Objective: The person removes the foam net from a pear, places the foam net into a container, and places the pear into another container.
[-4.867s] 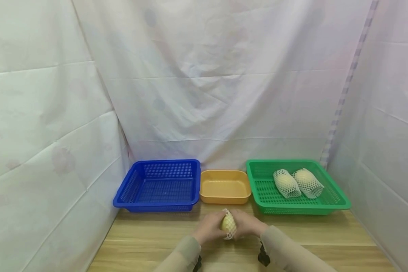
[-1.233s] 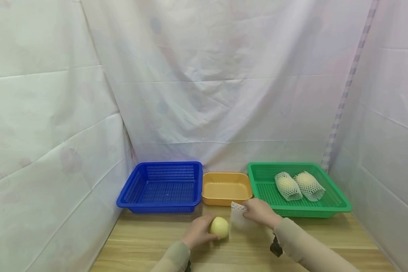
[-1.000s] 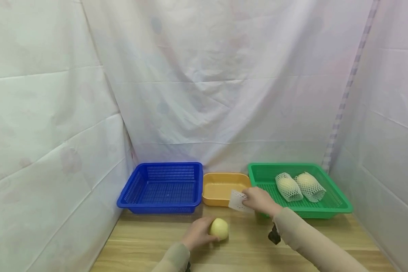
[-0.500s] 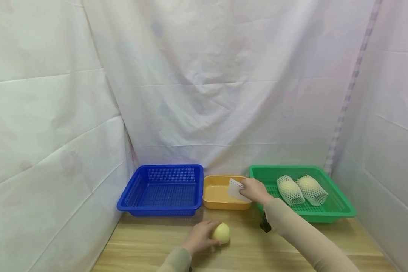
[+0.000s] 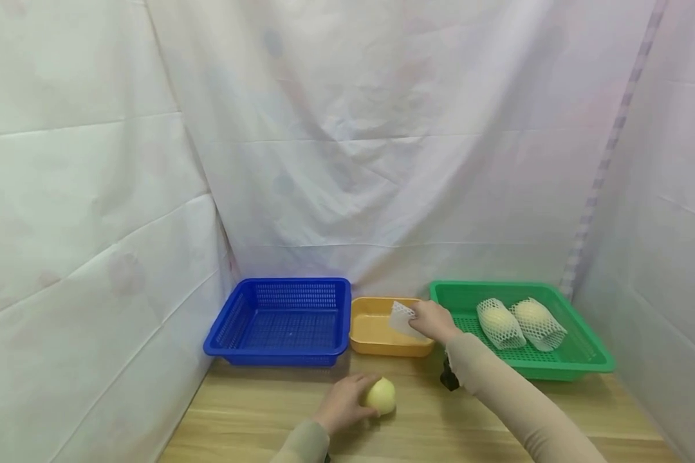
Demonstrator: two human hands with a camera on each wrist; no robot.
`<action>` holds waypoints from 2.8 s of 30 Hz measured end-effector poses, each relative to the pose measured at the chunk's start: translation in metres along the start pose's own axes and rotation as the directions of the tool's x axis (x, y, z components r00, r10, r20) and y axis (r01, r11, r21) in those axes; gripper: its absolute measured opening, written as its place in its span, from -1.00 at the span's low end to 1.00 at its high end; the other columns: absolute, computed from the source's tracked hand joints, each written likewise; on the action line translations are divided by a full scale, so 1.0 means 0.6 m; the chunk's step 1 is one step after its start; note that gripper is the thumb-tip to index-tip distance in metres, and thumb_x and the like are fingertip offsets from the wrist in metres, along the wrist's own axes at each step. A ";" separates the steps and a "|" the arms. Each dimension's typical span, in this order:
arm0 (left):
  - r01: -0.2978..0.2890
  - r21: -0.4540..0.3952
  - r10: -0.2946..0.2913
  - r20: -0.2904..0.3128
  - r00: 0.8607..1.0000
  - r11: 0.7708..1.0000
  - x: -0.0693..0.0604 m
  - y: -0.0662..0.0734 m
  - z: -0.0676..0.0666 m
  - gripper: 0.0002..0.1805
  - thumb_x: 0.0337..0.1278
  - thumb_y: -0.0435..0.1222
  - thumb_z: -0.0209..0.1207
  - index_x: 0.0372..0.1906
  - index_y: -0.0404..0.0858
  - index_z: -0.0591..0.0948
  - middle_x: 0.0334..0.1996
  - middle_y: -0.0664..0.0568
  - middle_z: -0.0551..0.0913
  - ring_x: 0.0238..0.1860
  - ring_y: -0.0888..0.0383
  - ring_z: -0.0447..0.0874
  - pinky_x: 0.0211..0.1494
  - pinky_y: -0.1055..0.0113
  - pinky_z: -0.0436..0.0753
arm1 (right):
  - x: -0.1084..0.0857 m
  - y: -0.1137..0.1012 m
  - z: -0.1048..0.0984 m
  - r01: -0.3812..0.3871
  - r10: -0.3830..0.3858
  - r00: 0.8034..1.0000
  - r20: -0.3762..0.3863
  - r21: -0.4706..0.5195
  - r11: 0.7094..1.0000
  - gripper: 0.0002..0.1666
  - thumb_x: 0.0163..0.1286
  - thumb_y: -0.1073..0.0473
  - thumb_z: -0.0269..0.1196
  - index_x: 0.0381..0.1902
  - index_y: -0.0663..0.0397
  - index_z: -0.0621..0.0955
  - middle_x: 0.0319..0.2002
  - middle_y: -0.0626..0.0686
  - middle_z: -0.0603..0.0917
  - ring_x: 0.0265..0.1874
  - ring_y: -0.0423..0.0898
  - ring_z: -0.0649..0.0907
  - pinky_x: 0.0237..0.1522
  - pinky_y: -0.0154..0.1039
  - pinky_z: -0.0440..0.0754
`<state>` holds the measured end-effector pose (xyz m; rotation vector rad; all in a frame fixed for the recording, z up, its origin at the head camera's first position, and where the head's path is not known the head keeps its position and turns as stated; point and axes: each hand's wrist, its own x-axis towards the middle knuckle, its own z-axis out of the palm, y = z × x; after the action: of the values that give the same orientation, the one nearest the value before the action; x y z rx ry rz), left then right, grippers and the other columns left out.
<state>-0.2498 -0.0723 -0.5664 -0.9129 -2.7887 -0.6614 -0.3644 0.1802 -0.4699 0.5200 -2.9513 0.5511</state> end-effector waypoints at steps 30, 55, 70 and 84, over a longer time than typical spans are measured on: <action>0.027 -0.012 -0.027 -0.002 1.000 1.000 -0.001 -0.002 0.009 -0.23 -0.19 -0.02 0.47 0.27 -0.04 0.52 0.11 0.08 0.60 0.08 0.08 0.58 0.12 0.10 0.54 | 0.006 -0.009 0.058 -0.073 0.072 0.995 0.067 0.014 0.997 -0.70 0.18 0.33 0.26 -0.08 0.18 0.67 -0.22 0.10 0.70 -0.33 -0.01 0.65 -0.33 -0.03 0.61; 0.032 -0.003 -0.032 -0.010 0.999 0.999 -0.003 -0.001 0.006 -0.22 -0.19 -0.01 0.47 0.28 0.00 0.51 0.10 0.08 0.61 0.06 0.09 0.59 0.10 0.11 0.55 | 0.019 0.011 0.077 -0.175 0.169 0.977 0.130 0.035 0.984 -0.48 0.23 0.31 0.20 0.18 0.21 0.52 0.03 0.17 0.63 -0.08 0.08 0.63 -0.21 -0.01 0.59; 0.053 -0.020 -0.053 0.004 0.999 0.998 -0.004 0.000 0.005 -0.23 -0.18 -0.02 0.47 0.28 -0.03 0.51 0.12 0.08 0.59 0.08 0.08 0.58 0.12 0.10 0.55 | 0.019 0.020 0.064 -0.100 0.099 0.995 0.032 0.058 0.993 -0.57 0.29 0.30 0.22 0.13 0.23 0.56 0.05 0.18 0.62 0.00 0.16 0.61 -0.07 0.10 0.58; 0.065 -0.032 -0.065 0.008 0.998 0.997 -0.003 -0.001 0.006 -0.24 -0.15 -0.02 0.45 0.28 -0.08 0.51 0.15 0.06 0.58 0.13 0.04 0.55 0.16 0.05 0.52 | -0.005 0.020 0.037 -0.070 0.071 0.997 -0.010 0.082 0.994 -0.56 0.33 0.15 0.24 0.16 0.11 0.56 0.14 0.15 0.58 0.00 0.12 0.61 -0.14 0.07 0.60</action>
<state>-0.2485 -0.0719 -0.5704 -0.8342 -2.8328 -0.7156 -0.3666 0.1833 -0.4949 0.4195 -2.9551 0.6820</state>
